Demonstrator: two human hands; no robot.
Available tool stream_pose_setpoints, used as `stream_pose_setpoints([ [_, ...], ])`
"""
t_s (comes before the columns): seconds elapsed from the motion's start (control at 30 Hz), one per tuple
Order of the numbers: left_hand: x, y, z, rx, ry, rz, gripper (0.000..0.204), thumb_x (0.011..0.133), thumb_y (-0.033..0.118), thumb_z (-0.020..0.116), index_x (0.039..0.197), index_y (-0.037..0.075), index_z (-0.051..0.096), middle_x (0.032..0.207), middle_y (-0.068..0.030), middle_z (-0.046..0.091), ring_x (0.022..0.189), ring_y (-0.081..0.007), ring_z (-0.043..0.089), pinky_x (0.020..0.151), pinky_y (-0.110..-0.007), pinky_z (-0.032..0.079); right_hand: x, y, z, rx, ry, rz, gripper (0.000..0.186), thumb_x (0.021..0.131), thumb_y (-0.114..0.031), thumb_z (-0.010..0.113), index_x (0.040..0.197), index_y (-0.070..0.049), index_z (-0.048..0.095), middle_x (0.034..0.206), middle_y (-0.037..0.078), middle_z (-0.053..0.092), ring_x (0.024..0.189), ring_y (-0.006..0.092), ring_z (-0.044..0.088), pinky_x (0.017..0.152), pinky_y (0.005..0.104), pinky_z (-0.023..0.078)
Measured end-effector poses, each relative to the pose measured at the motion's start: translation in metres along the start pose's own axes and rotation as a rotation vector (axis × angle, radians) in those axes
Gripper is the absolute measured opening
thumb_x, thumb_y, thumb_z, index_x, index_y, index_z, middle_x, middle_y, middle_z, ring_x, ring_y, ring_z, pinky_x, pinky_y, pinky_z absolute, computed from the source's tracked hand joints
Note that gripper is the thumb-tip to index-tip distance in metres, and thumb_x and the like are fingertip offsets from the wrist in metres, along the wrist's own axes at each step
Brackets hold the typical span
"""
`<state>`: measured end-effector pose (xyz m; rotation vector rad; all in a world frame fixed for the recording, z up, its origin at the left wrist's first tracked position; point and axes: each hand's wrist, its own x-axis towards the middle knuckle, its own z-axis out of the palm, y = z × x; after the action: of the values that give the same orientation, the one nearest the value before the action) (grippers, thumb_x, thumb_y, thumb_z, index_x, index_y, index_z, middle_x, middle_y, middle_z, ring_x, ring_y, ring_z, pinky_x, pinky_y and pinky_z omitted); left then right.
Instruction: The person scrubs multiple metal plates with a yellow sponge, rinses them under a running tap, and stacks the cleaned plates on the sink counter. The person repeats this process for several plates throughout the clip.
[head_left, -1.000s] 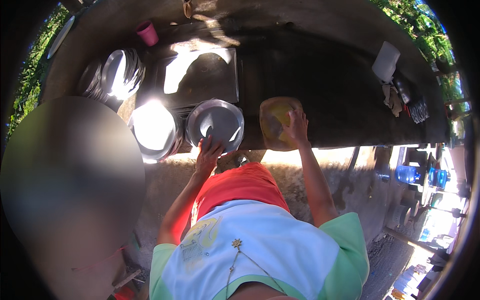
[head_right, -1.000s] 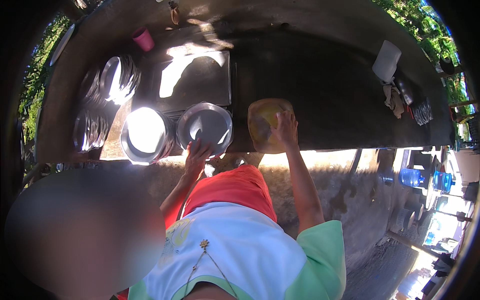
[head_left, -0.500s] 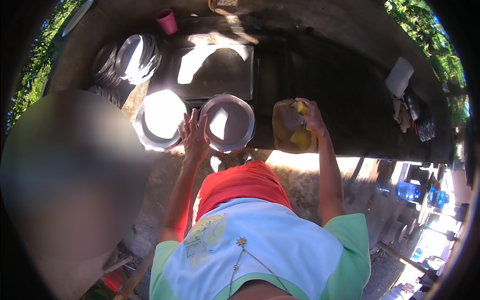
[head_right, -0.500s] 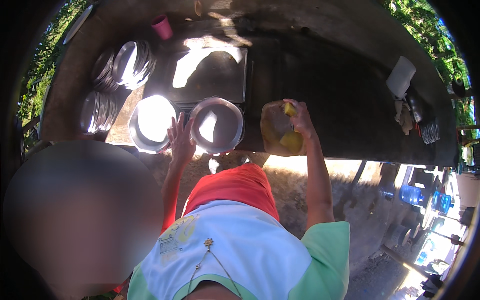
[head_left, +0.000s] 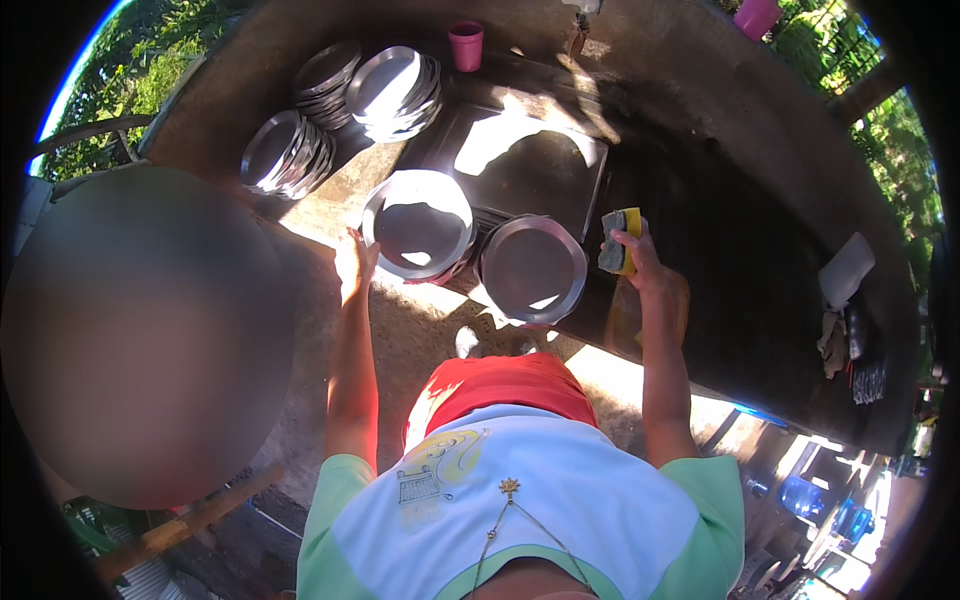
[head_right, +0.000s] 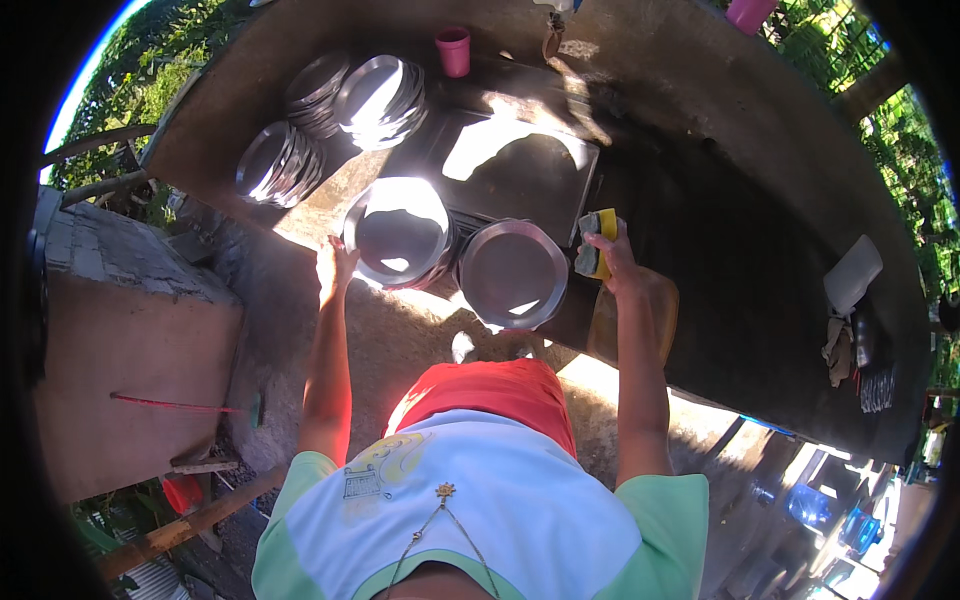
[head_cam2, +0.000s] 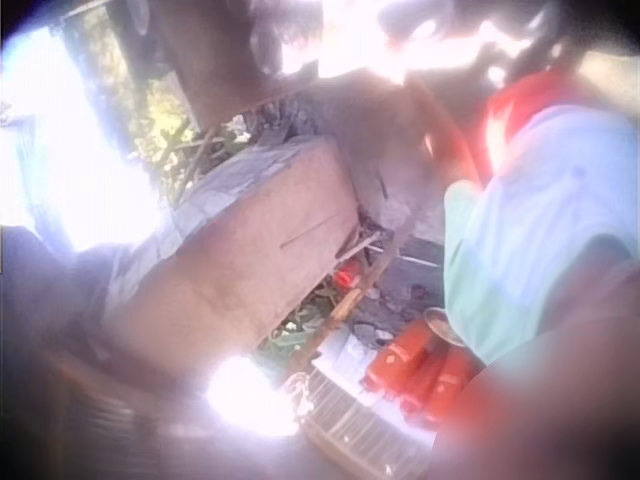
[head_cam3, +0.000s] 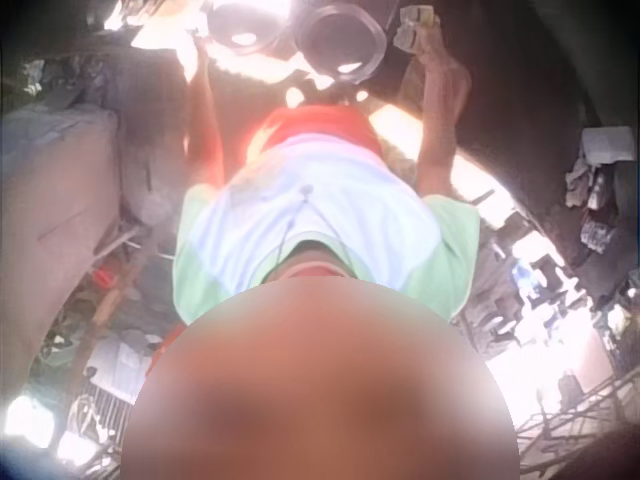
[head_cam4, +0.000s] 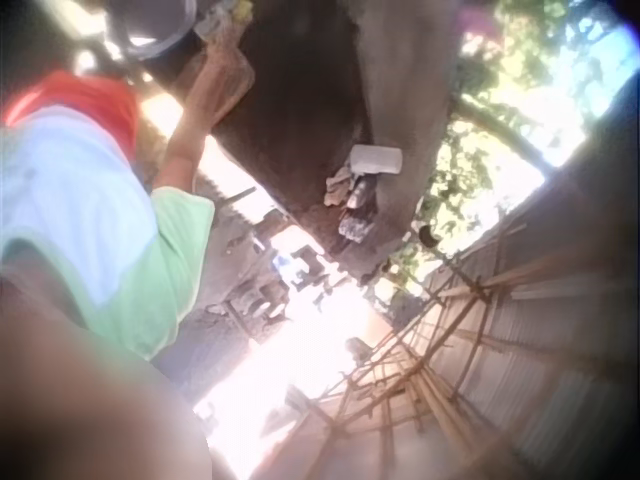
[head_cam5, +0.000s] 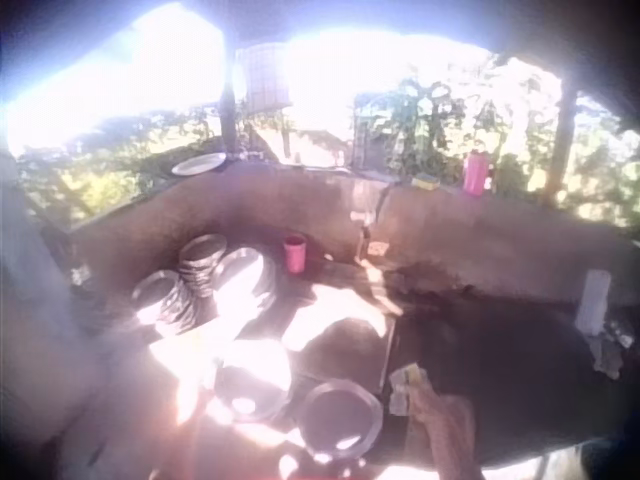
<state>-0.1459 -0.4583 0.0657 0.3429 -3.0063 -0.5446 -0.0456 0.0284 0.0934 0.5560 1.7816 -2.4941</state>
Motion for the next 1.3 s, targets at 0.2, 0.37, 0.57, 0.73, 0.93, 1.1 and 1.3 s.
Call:
stream_pose_setpoints([
  [0.2, -0.01, -0.007, -0.012, -0.069, -0.049, -0.051, 0.043, 0.066, 0.013, 0.069, 0.101, -0.001, 0.048, 0.083, -0.0171, 0.061, 0.083, -0.0311, 0.062, 0.07, -0.04, 0.052, 0.055, -0.011, 0.2, 0.32, -0.174, 0.055, 0.028, 0.083, -0.029, 0.058, 0.104, -0.011, 0.052, 0.091, 0.007, 0.057, 0.079, 0.0195, 0.059, 0.065, 0.0351, 0.051],
  [0.37, -0.034, -0.015, -0.037, -1.547, -0.482, -0.21, 0.051, 0.075, 0.006, 0.057, 0.119, 0.002, 0.032, 0.104, -0.0165, 0.052, 0.085, -0.0248, 0.06, 0.058, -0.04, 0.057, 0.009, 0.035, 0.296, -1.247, -0.302, -0.799, 0.029, 0.079, -0.023, 0.053, 0.103, -0.006, 0.057, 0.108, 0.012, 0.053, 0.099, 0.029, 0.052, 0.079, 0.0468, 0.042],
  [0.57, -0.063, -0.008, -0.042, -1.888, -0.683, -0.026, 0.049, 0.073, 0.001, 0.056, 0.12, 0.007, 0.041, 0.099, -0.008, 0.056, 0.089, -0.0216, 0.059, 0.079, -0.047, 0.052, 0.031, 0.065, 0.325, -1.391, -0.22, -0.91, 0.019, 0.08, -0.015, 0.047, 0.087, -0.005, 0.062, 0.107, 0.011, 0.054, 0.098, 0.0298, 0.046, 0.082, 0.0441, 0.038],
  [0.73, -0.036, 0.004, -0.055, -1.846, -0.469, 0.027, 0.037, 0.075, -0.001, 0.052, 0.11, -0.002, 0.046, 0.09, -0.0089, 0.058, 0.078, -0.0213, 0.06, 0.073, -0.038, 0.052, 0.036, 0.054, 0.335, -1.209, -0.758, -0.985, 0.02, 0.076, -0.007, 0.05, 0.095, -0.003, 0.055, 0.117, 0.013, 0.045, 0.104, 0.033, 0.046, 0.088, 0.0433, 0.039],
  [0.93, -0.012, 0.032, -0.102, -1.076, -0.76, 0.069, 0.052, 0.064, 0.0, 0.055, 0.115, -0.001, 0.043, 0.086, -0.007, 0.055, 0.064, -0.0123, 0.056, 0.051, -0.024, 0.047, 0.055, 0.007, 0.338, -0.821, -0.139, -1.131, 0.06, 0.071, 0.004, 0.054, 0.127, -0.008, 0.04, 0.119, 0.022, 0.045, 0.108, 0.0378, 0.046, 0.091, 0.0424, 0.041],
  [1.1, -0.019, 0.061, -0.117, -0.77, -0.493, 0.269, 0.074, 0.062, 0.002, 0.061, 0.129, 0.0, 0.03, 0.094, -0.0127, 0.058, 0.076, -0.0198, 0.058, 0.065, -0.031, 0.05, 0.061, -0.021, 0.347, -0.921, -0.233, -1.175, 0.049, 0.07, 0.003, 0.056, 0.118, -0.005, 0.05, 0.108, 0.011, 0.056, 0.099, 0.0299, 0.049, 0.086, 0.0364, 0.041],
  [1.3, -0.004, 0.052, -0.118, -0.831, -0.732, 0.248, 0.082, 0.066, 0.004, 0.06, 0.136, 0.002, 0.017, 0.098, -0.0149, 0.057, 0.081, -0.0205, 0.058, 0.073, -0.032, 0.048, 0.06, -0.039, 0.342, -1.092, -0.437, -1.487, 0.035, 0.072, -0.01, 0.056, 0.107, -0.008, 0.058, 0.094, 0.005, 0.06, 0.094, 0.0227, 0.048, 0.082, 0.0357, 0.039],
])
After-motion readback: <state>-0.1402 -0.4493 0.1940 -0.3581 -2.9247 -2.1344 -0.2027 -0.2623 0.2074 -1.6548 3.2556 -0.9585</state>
